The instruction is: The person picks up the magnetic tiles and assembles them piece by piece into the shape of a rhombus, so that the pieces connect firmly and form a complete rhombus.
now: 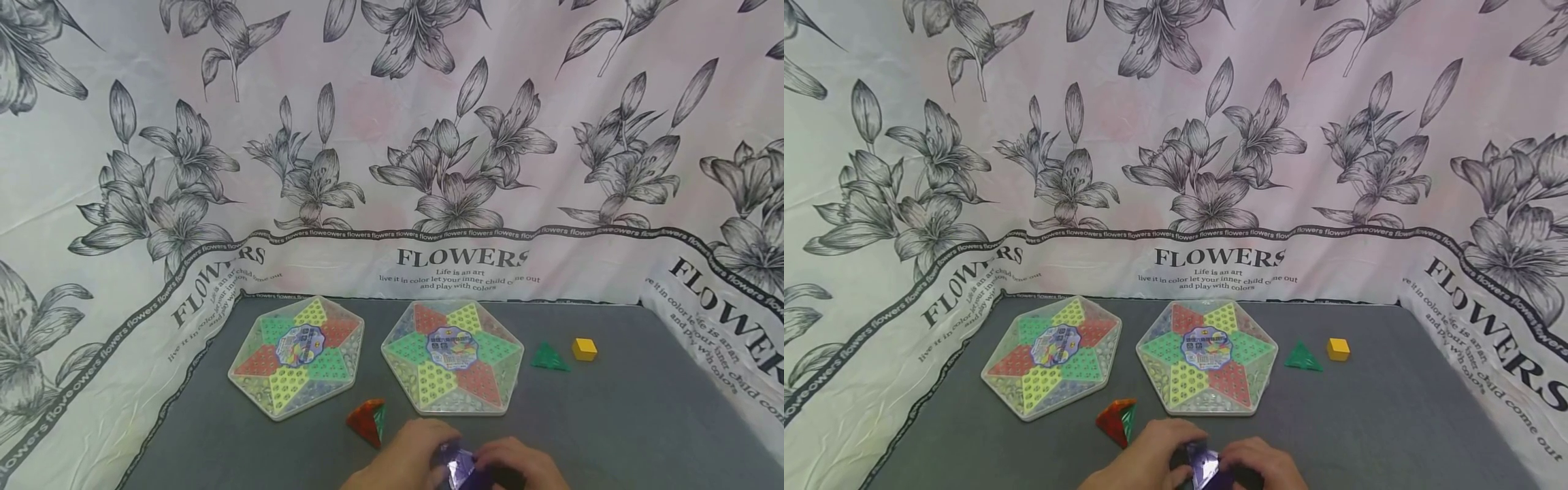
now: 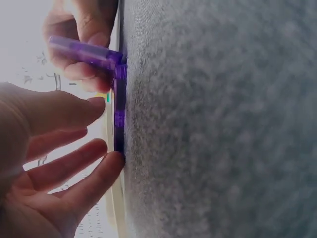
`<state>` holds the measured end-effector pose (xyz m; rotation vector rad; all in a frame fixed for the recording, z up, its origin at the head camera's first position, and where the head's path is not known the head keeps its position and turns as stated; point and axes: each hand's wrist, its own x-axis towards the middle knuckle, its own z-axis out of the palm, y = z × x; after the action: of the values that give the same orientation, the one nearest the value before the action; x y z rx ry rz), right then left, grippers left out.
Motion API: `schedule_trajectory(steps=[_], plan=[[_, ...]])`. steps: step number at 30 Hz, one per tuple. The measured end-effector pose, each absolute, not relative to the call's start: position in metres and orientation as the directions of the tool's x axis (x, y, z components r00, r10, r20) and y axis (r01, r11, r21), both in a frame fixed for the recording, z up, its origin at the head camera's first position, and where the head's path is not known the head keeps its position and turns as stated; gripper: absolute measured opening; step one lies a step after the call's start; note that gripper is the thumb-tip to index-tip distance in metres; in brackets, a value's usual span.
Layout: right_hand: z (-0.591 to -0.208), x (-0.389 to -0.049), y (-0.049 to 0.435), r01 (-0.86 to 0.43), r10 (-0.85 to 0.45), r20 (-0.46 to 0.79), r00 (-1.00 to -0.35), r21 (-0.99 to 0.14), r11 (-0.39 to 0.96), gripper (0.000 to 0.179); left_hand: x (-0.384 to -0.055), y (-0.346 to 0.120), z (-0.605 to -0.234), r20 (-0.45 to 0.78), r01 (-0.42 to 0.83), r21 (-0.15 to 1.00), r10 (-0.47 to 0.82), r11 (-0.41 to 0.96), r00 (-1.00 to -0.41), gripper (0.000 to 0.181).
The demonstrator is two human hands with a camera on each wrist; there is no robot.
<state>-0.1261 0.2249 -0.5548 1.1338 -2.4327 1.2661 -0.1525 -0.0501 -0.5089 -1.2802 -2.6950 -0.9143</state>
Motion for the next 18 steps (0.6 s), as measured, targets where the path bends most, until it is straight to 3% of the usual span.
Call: schedule_trajectory(steps=[6,11,18], plan=[[-0.552,-0.121,0.221,-0.626,-0.518,0.400,-0.757,-0.672,0.396,0.027,-0.146,-0.049,-0.501,0.262,0.695,0.576,0.708,0.431,-0.656,0.046],[-0.551,-0.117,0.214,-0.632,-0.503,0.421,-0.755,-0.673,0.384,0.026,-0.147,-0.050,-0.497,0.233,0.690,0.621,0.753,0.372,-0.616,0.049],[-0.548,-0.113,0.206,-0.622,-0.486,0.419,-0.767,-0.672,0.403,0.019,-0.145,-0.052,-0.494,0.210,0.630,0.651,0.698,0.423,-0.685,0.057]])
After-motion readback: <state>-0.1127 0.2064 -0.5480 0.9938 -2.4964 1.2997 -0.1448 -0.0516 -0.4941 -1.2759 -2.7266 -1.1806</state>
